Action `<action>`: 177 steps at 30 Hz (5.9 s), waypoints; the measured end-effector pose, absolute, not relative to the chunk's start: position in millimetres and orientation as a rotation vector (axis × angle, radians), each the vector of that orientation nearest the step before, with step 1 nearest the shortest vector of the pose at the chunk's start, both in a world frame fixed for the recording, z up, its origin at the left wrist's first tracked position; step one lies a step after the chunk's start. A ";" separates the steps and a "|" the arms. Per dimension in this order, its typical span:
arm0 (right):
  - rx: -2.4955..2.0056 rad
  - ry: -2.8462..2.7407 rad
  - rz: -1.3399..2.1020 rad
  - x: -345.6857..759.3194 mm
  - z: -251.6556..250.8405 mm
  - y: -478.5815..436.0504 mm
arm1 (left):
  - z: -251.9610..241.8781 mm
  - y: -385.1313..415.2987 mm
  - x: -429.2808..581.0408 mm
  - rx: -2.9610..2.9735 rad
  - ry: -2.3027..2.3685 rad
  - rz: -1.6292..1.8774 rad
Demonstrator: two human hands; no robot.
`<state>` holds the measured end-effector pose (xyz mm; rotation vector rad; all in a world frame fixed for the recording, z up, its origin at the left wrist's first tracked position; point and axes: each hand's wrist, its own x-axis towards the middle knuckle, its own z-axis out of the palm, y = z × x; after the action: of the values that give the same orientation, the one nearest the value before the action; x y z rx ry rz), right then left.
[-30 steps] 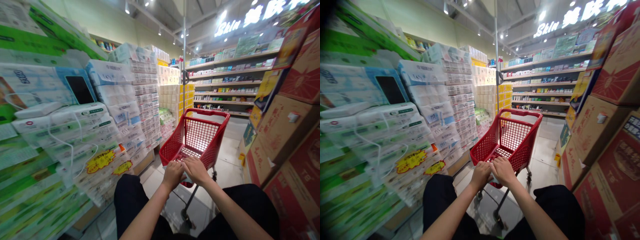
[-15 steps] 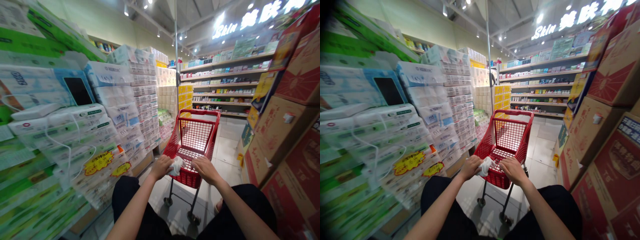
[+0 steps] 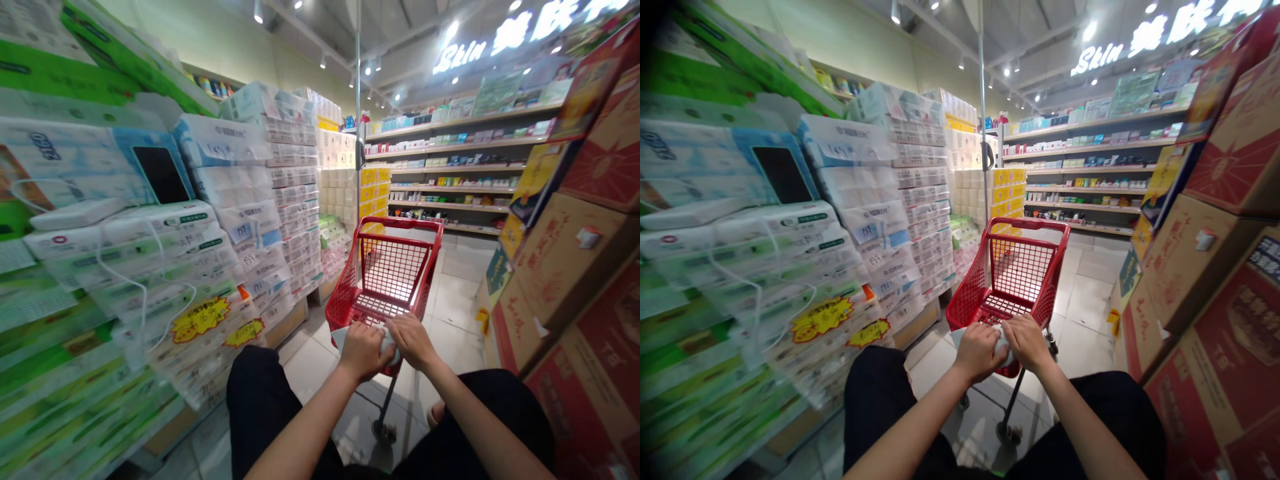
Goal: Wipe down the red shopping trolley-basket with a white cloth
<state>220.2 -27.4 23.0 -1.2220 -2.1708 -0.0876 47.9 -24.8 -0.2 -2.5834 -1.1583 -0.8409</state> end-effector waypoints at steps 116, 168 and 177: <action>-1.249 -2.268 -0.288 226.7 -3.3 -70.3 | 28.3 -62.3 4.0 -2.718 -1.065 -0.208; -1.587 -2.190 -0.168 212.1 19.7 -61.8 | 18.0 37.0 28.6 -2.512 -1.109 -0.782; -1.799 -2.061 -0.360 227.7 4.4 -44.7 | 13.1 27.3 71.0 -2.444 -1.208 -0.835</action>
<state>227.7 -44.7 4.4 -1.7987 -2.0614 -0.3604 71.0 27.3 13.1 -2.4443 -1.2080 -0.8347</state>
